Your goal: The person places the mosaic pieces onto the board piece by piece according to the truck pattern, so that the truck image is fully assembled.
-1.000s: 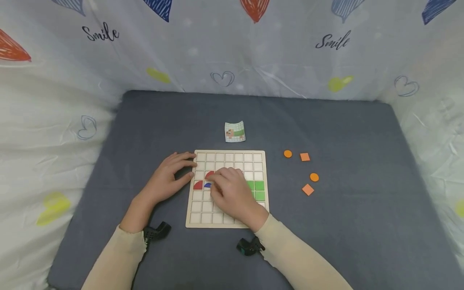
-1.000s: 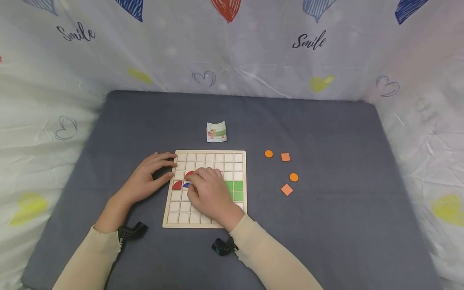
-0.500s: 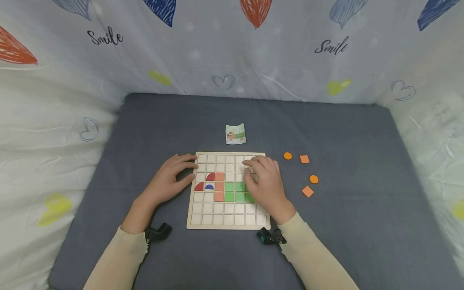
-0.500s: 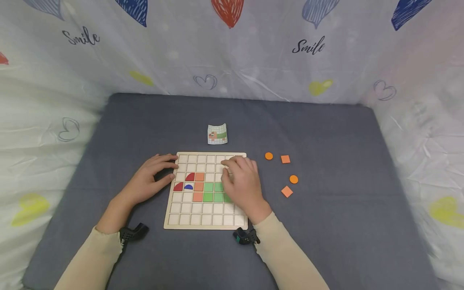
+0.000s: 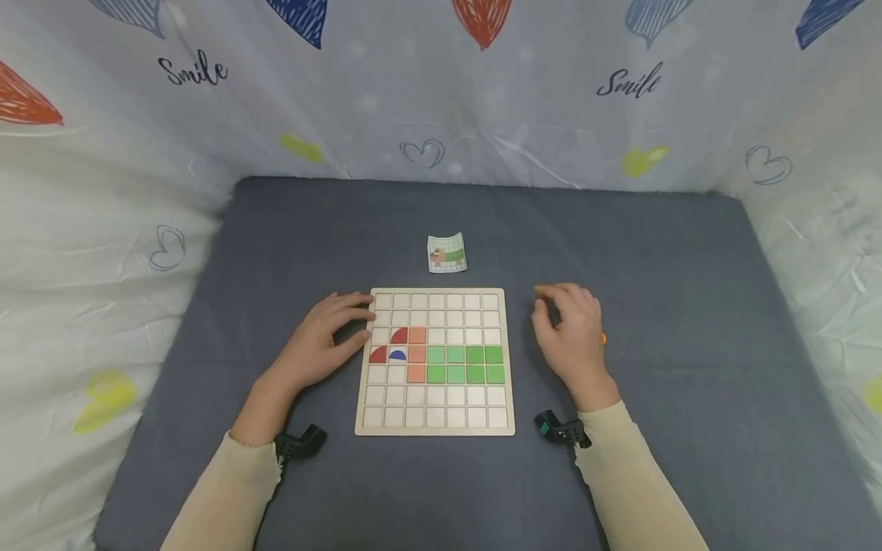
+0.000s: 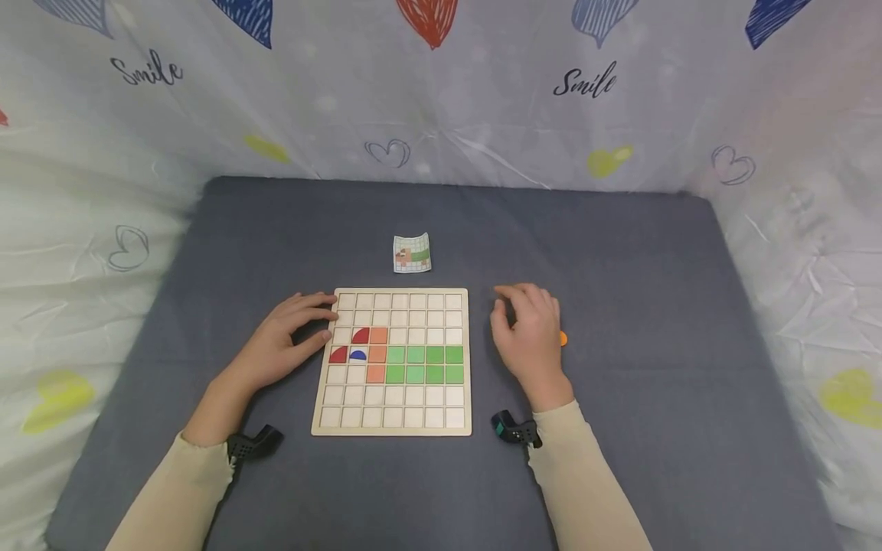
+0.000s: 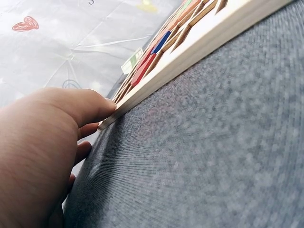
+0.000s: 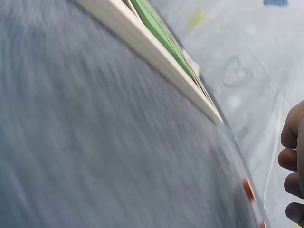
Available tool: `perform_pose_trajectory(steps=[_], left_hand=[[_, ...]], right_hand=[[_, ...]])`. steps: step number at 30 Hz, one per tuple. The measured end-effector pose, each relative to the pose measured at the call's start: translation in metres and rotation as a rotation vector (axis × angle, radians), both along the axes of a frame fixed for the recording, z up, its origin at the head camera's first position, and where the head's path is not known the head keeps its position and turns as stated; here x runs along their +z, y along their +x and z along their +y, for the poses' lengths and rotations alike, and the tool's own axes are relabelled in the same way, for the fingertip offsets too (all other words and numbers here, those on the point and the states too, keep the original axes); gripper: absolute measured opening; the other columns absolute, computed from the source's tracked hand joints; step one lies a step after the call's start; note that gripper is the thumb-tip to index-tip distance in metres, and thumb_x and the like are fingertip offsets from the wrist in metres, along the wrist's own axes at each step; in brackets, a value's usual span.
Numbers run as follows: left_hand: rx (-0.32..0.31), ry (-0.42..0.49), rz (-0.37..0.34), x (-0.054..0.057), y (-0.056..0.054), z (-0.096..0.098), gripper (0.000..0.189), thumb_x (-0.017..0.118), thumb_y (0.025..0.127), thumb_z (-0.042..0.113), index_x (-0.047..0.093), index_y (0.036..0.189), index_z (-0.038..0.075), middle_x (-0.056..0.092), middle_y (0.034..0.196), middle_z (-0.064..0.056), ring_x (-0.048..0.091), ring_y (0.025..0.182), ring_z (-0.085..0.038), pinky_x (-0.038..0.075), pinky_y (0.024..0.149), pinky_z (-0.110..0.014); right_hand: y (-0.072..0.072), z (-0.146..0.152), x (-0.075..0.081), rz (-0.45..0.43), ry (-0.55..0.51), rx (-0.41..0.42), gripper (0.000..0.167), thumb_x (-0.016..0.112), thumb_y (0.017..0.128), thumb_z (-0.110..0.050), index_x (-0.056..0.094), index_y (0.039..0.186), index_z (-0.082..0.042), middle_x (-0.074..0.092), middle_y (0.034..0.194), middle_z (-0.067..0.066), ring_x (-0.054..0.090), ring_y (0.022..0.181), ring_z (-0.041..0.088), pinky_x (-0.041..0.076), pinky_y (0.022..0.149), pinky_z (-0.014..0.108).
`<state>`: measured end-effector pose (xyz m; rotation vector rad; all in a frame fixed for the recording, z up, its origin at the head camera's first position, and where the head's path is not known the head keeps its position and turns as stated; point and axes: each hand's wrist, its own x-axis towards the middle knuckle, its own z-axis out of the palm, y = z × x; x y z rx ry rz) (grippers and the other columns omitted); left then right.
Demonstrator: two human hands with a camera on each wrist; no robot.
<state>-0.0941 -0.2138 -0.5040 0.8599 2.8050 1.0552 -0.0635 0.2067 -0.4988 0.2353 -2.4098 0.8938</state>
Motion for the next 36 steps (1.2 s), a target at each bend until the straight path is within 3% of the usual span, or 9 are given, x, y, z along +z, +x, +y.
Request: perform_pose_trajectory(steps=[7,18,23,30,36], left_hand=[[0.004,-0.001,-0.004,0.0,0.0,0.0,0.033,0.08,0.104,0.02,0.076,0.136,0.013,0.059,0.159,-0.009,0.044,0.155,-0.037,0.019,0.139,-0.053],[0.007,0.01,-0.004,0.0,0.001,0.0,0.034,0.081,0.103,0.019,0.076,0.136,0.013,0.059,0.159,-0.009,0.044,0.156,-0.037,0.019,0.139,-0.052],[0.008,0.001,0.0,0.0,0.001,0.0,0.034,0.081,0.103,0.02,0.076,0.136,0.013,0.059,0.159,-0.009,0.044,0.156,-0.037,0.019,0.139,-0.052],[0.01,0.005,-0.008,0.0,0.001,0.0,0.034,0.081,0.103,0.02,0.076,0.136,0.013,0.059,0.159,-0.009,0.044,0.156,-0.037,0.019,0.139,-0.051],[0.008,0.006,-0.005,0.0,0.001,0.0,0.034,0.081,0.103,0.019,0.076,0.136,0.013,0.059,0.159,-0.01,0.044,0.155,-0.038,0.019,0.139,-0.052]], right_hand=[[0.0,0.026,-0.003,-0.066,0.013,-0.108,0.022,0.074,0.099,-0.003,0.079,0.119,0.005,0.071,0.105,0.022,0.059,0.09,0.042,0.045,0.08,0.055],[0.002,0.038,-0.005,-0.22,0.039,-0.289,0.033,0.078,0.101,-0.017,0.076,0.126,0.005,0.069,0.112,0.024,0.058,0.1,0.047,0.046,0.092,0.065],[0.003,0.04,-0.003,-0.309,0.024,-0.315,0.035,0.079,0.101,-0.018,0.076,0.127,0.006,0.069,0.114,0.025,0.059,0.105,0.049,0.045,0.097,0.068],[0.003,0.04,-0.002,-0.37,0.005,-0.323,0.035,0.078,0.102,-0.02,0.077,0.128,0.003,0.071,0.113,0.022,0.062,0.102,0.045,0.042,0.088,0.063],[0.002,0.04,-0.001,-0.4,-0.034,-0.324,0.035,0.078,0.102,-0.02,0.077,0.129,0.001,0.072,0.113,0.02,0.063,0.1,0.043,0.04,0.09,0.063]])
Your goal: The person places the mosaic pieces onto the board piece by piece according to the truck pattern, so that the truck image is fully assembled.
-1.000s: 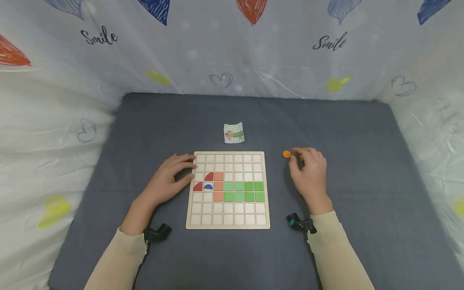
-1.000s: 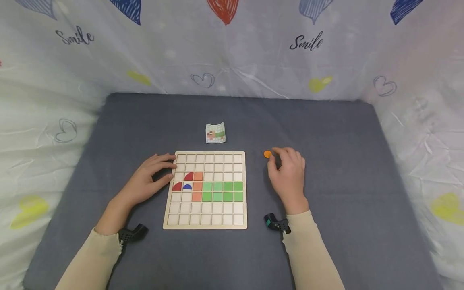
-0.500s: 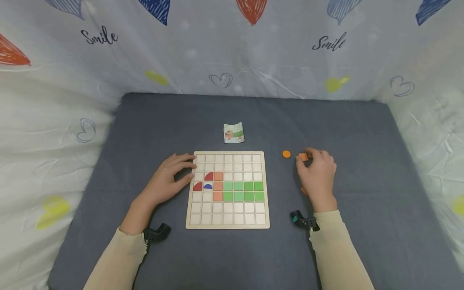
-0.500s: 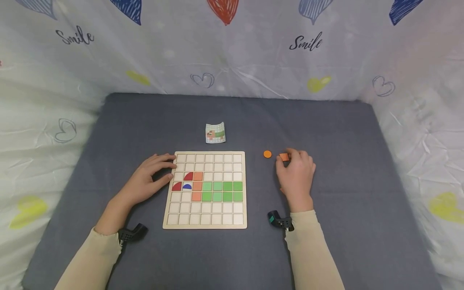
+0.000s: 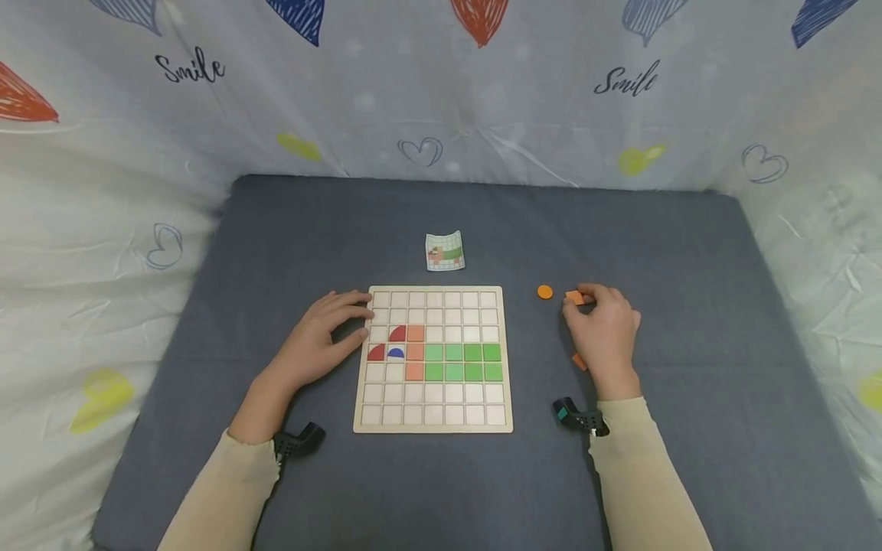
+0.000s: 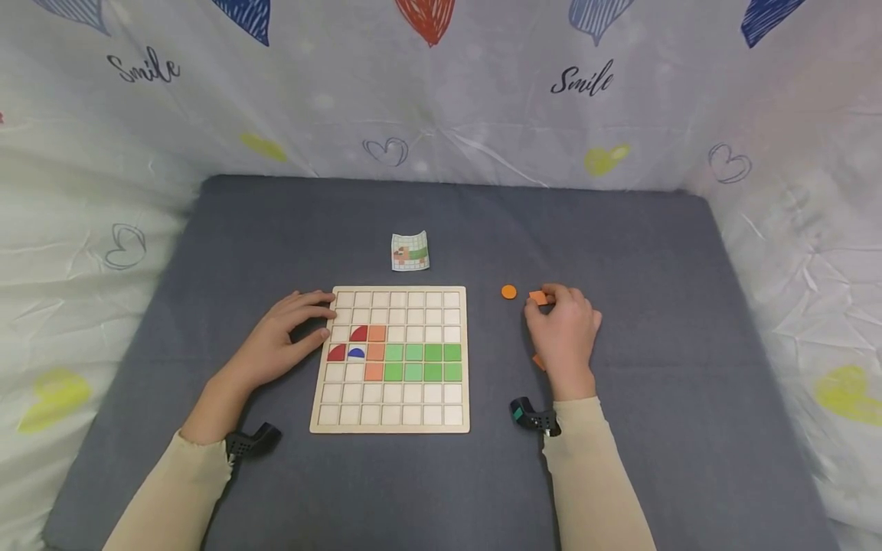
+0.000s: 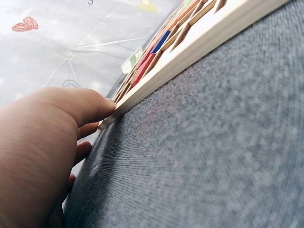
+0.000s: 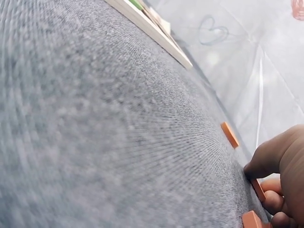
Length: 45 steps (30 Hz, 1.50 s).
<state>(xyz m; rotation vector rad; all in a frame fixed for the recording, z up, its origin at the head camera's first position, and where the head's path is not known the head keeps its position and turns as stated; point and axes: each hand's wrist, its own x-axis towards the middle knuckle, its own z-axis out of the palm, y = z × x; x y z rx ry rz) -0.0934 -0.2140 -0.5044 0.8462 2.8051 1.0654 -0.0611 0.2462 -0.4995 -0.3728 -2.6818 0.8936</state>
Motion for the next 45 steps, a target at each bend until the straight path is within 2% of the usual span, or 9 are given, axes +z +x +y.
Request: perform_pose_trajectory(steps=[9,14,20,22,25,29,38,42,45], left_hand=[[0.001,0.008,0.006,-0.001,-0.001,0.0,0.033,0.081,0.103,0.019,0.076,0.135,0.013,0.06,0.158,-0.009,0.044,0.155,-0.038,0.019,0.139,-0.052],[0.0,0.004,0.001,0.0,-0.001,0.0,0.034,0.08,0.103,0.019,0.076,0.136,0.012,0.059,0.158,-0.01,0.044,0.155,-0.038,0.019,0.139,-0.052],[-0.009,0.003,0.002,-0.002,-0.004,0.003,0.034,0.081,0.103,0.019,0.076,0.136,0.013,0.059,0.158,-0.01,0.044,0.155,-0.038,0.019,0.139,-0.053],[-0.011,0.006,0.003,-0.002,-0.004,0.004,0.034,0.081,0.103,0.019,0.076,0.136,0.013,0.059,0.159,-0.009,0.044,0.155,-0.038,0.019,0.139,-0.053],[-0.006,0.009,0.006,-0.002,-0.003,0.003,0.034,0.081,0.102,0.018,0.076,0.135,0.013,0.06,0.158,-0.01,0.044,0.155,-0.038,0.019,0.139,-0.053],[-0.006,0.01,0.014,-0.003,-0.002,0.0,0.034,0.082,0.102,0.017,0.076,0.135,0.013,0.06,0.157,-0.01,0.045,0.154,-0.039,0.02,0.138,-0.054],[-0.006,0.007,0.007,-0.004,-0.001,-0.001,0.035,0.08,0.103,0.02,0.075,0.137,0.012,0.059,0.158,-0.01,0.044,0.155,-0.039,0.019,0.138,-0.054],[-0.001,0.004,0.006,-0.003,-0.001,-0.001,0.034,0.08,0.103,0.02,0.076,0.136,0.012,0.059,0.158,-0.01,0.044,0.155,-0.039,0.019,0.138,-0.054],[0.004,-0.001,0.006,-0.003,-0.002,-0.001,0.034,0.08,0.104,0.02,0.076,0.136,0.012,0.06,0.158,-0.01,0.045,0.155,-0.038,0.019,0.139,-0.053]], right_hand=[[-0.002,-0.001,-0.001,0.022,-0.025,0.007,0.034,0.078,0.101,-0.019,0.078,0.128,0.001,0.073,0.113,0.02,0.063,0.103,0.042,0.039,0.092,0.064],[-0.002,-0.006,-0.003,0.103,-0.059,0.037,0.032,0.078,0.099,-0.017,0.079,0.125,0.002,0.073,0.112,0.019,0.064,0.102,0.04,0.039,0.092,0.06],[0.0,-0.019,0.001,0.276,-0.151,0.111,0.028,0.079,0.097,-0.01,0.08,0.121,0.004,0.073,0.106,0.02,0.056,0.082,0.033,0.042,0.073,0.037],[0.001,-0.025,0.002,0.311,-0.183,0.139,0.028,0.08,0.096,-0.009,0.08,0.121,0.003,0.073,0.105,0.019,0.053,0.08,0.03,0.04,0.069,0.032],[0.002,-0.038,0.002,0.339,-0.22,0.198,0.028,0.082,0.096,-0.009,0.08,0.122,0.002,0.073,0.108,0.017,0.054,0.083,0.029,0.041,0.069,0.03],[0.004,-0.054,0.004,0.309,-0.263,0.301,0.028,0.083,0.097,-0.009,0.08,0.124,-0.002,0.074,0.113,0.013,0.055,0.087,0.028,0.042,0.07,0.031],[0.012,-0.09,0.014,0.1,-0.234,0.553,0.025,0.085,0.099,-0.017,0.081,0.123,-0.011,0.07,0.112,0.0,0.057,0.088,0.022,0.053,0.072,0.037],[0.018,-0.108,0.016,0.062,-0.255,0.648,0.023,0.086,0.098,-0.018,0.081,0.121,-0.013,0.072,0.115,-0.005,0.061,0.092,0.02,0.058,0.076,0.036],[0.023,-0.122,0.018,0.042,-0.23,0.713,0.022,0.086,0.098,-0.018,0.082,0.119,-0.014,0.072,0.114,-0.007,0.062,0.097,0.018,0.06,0.08,0.034]])
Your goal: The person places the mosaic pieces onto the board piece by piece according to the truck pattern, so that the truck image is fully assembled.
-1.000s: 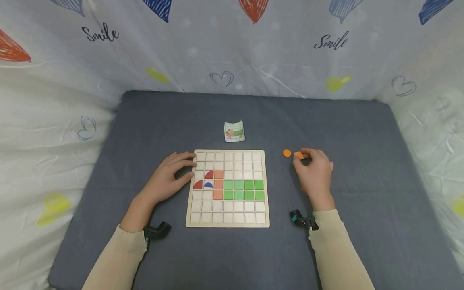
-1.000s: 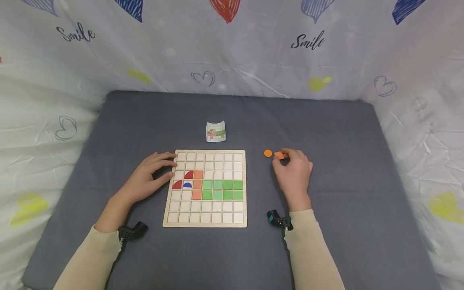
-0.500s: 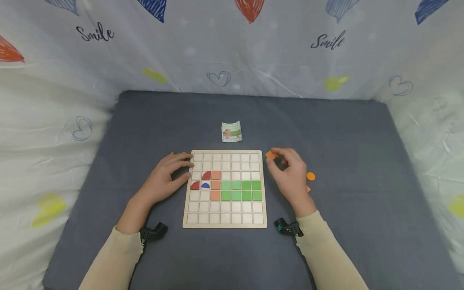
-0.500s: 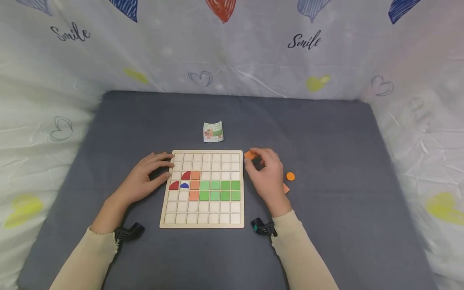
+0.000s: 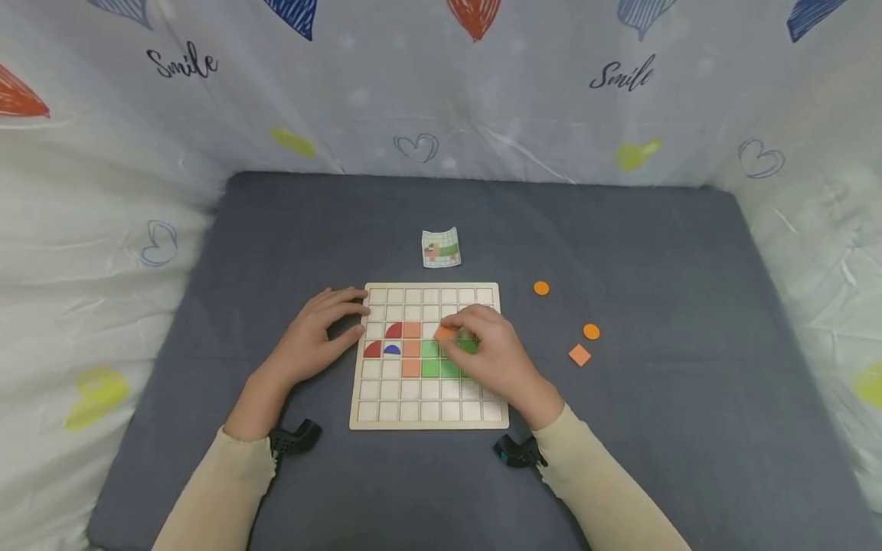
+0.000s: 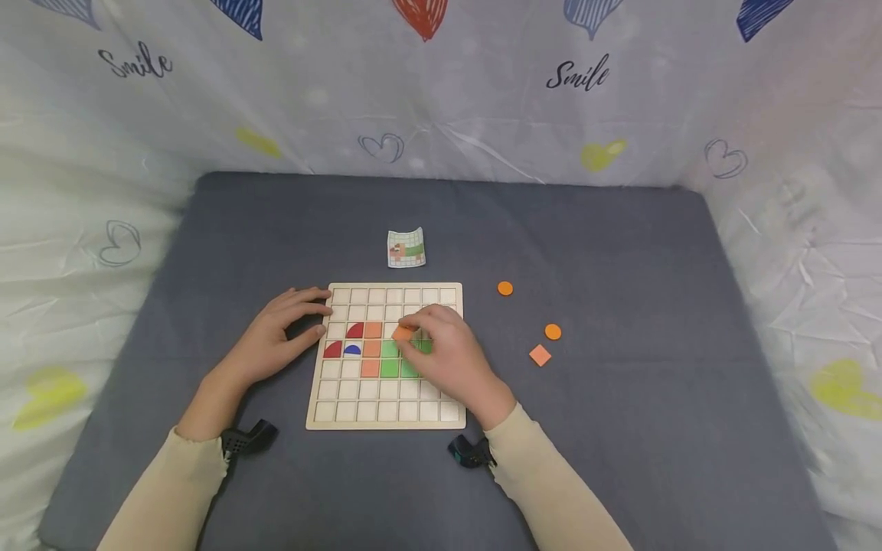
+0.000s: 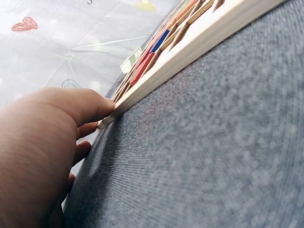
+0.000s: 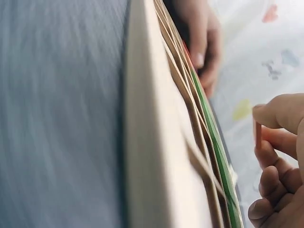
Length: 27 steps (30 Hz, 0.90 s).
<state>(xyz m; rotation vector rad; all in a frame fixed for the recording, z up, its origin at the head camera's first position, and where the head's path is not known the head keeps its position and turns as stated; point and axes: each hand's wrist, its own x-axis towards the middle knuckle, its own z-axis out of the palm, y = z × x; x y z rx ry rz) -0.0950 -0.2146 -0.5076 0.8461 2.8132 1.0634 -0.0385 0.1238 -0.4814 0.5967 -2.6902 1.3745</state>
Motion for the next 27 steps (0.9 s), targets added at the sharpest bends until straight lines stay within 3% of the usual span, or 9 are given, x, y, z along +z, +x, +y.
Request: perform_pose_trajectory(steps=[6,11,15,21,27], left_hand=[[0.007,-0.005,0.001,0.002,0.0,-0.002,0.033,0.08,0.103,0.02,0.076,0.135,0.012,0.06,0.158,-0.01,0.045,0.155,-0.038,0.02,0.138,-0.053],[-0.01,0.009,0.01,0.0,-0.001,-0.003,0.033,0.08,0.104,0.021,0.076,0.136,0.014,0.06,0.158,-0.009,0.046,0.154,-0.037,0.02,0.138,-0.055],[-0.025,0.02,0.012,-0.001,0.0,-0.002,0.032,0.079,0.104,0.021,0.076,0.136,0.015,0.06,0.158,-0.008,0.046,0.154,-0.036,0.02,0.138,-0.055],[-0.021,0.01,0.004,-0.002,0.0,-0.001,0.032,0.078,0.105,0.024,0.076,0.136,0.016,0.059,0.159,-0.007,0.045,0.155,-0.035,0.019,0.139,-0.053],[-0.013,-0.004,0.002,-0.001,-0.001,-0.002,0.032,0.079,0.105,0.024,0.076,0.136,0.017,0.06,0.158,-0.005,0.045,0.155,-0.034,0.019,0.139,-0.051]], right_hand=[[0.002,-0.028,-0.001,0.052,0.128,0.141,0.024,0.086,0.098,-0.021,0.083,0.12,-0.013,0.072,0.114,-0.005,0.064,0.108,0.016,0.061,0.094,0.032],[0.0,-0.047,-0.006,0.15,0.137,0.213,0.018,0.087,0.097,-0.019,0.083,0.114,-0.013,0.073,0.105,-0.005,0.066,0.095,0.012,0.058,0.093,0.034],[0.001,-0.056,-0.008,0.183,0.131,0.238,0.015,0.086,0.097,-0.018,0.084,0.112,-0.014,0.071,0.097,-0.007,0.062,0.087,0.009,0.055,0.089,0.033],[0.002,-0.063,-0.007,0.201,0.185,0.252,0.015,0.086,0.096,-0.017,0.084,0.111,-0.015,0.072,0.102,-0.007,0.06,0.087,0.01,0.051,0.077,0.031],[0.002,-0.065,-0.011,0.218,0.245,0.262,0.015,0.085,0.097,-0.019,0.085,0.112,-0.019,0.074,0.108,-0.009,0.062,0.09,0.01,0.048,0.074,0.029]])
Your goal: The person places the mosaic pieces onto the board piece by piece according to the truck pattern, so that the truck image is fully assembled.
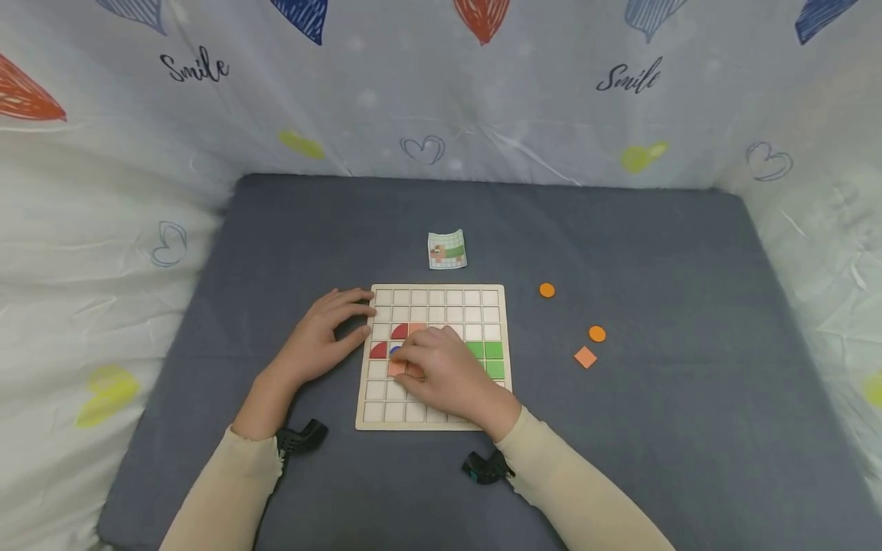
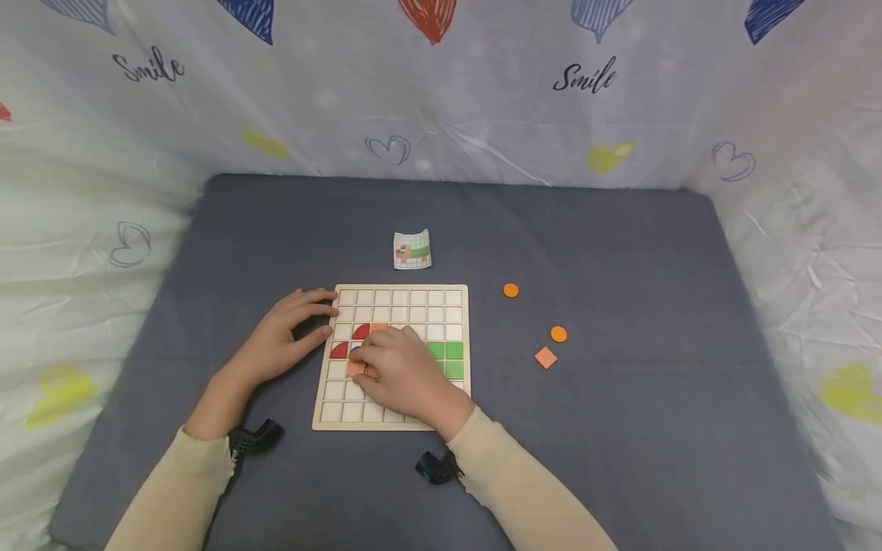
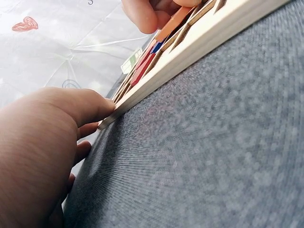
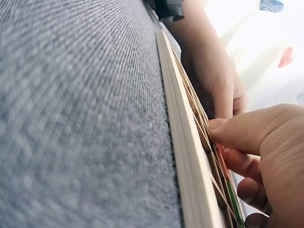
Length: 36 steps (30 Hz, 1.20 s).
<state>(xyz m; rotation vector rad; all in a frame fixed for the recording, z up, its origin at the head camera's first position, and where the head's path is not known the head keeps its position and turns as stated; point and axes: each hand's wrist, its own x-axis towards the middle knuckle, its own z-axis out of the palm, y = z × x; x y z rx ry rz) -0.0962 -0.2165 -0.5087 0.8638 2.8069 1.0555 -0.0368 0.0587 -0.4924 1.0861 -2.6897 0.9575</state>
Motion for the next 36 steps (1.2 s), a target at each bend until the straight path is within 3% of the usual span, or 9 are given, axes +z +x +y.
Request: perform_pose_trajectory(steps=[25,36], left_hand=[[-0.004,0.024,-0.01,0.0038,0.0009,0.0021,0.031,0.079,0.105,0.021,0.076,0.135,0.015,0.06,0.157,-0.009,0.045,0.155,-0.037,0.02,0.138,-0.054],[-0.002,0.021,0.0,0.0031,0.0008,0.0023,0.031,0.079,0.104,0.021,0.076,0.135,0.014,0.061,0.157,-0.01,0.045,0.154,-0.038,0.02,0.138,-0.055]], right_hand=[[0.0005,0.0012,-0.0008,0.014,0.016,0.015,0.016,0.084,0.098,-0.022,0.086,0.114,-0.02,0.075,0.112,-0.01,0.061,0.095,0.01,0.047,0.075,0.027],[0.0026,0.0055,-0.0017,0.044,-0.056,0.024,0.012,0.082,0.1,-0.022,0.085,0.112,-0.018,0.073,0.107,-0.01,0.059,0.091,0.01,0.049,0.078,0.027]])
